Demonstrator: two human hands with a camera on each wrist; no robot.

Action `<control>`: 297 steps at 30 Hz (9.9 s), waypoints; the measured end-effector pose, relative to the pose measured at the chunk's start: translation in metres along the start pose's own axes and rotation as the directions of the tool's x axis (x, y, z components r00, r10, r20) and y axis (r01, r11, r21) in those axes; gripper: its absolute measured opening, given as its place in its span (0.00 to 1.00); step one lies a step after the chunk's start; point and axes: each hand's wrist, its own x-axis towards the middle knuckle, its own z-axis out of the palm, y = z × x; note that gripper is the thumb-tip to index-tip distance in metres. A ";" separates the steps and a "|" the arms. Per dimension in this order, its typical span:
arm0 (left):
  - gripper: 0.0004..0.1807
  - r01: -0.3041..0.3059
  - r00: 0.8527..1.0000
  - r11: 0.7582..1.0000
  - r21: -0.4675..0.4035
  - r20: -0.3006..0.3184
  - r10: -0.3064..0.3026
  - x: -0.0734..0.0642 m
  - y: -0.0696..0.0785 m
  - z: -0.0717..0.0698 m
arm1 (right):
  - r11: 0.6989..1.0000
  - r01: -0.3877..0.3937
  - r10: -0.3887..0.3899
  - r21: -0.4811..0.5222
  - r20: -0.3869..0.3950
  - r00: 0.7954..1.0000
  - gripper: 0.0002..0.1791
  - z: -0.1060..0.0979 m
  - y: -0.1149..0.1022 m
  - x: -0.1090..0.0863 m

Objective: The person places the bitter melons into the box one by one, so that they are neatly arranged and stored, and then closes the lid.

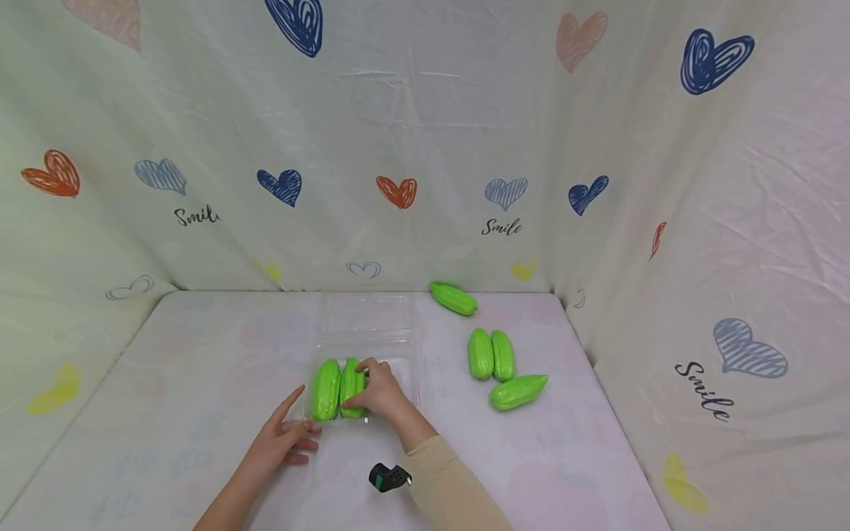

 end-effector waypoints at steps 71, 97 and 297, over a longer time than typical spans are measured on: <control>0.39 0.003 0.999 1.000 0.005 -0.034 -0.003 0.002 -0.003 0.002 | 0.983 0.177 -0.170 0.041 -0.123 0.978 0.27 -0.074 0.026 -0.029; 0.40 0.012 0.999 1.000 -0.005 -0.042 -0.012 0.003 -0.004 0.003 | 1.000 0.004 0.000 0.014 -0.284 0.959 0.25 -0.123 0.080 -0.040; 0.40 -0.002 1.000 0.999 -0.048 -0.024 0.001 0.005 -0.008 0.002 | 0.998 0.053 -0.053 0.017 0.011 0.999 0.27 -0.063 0.010 -0.027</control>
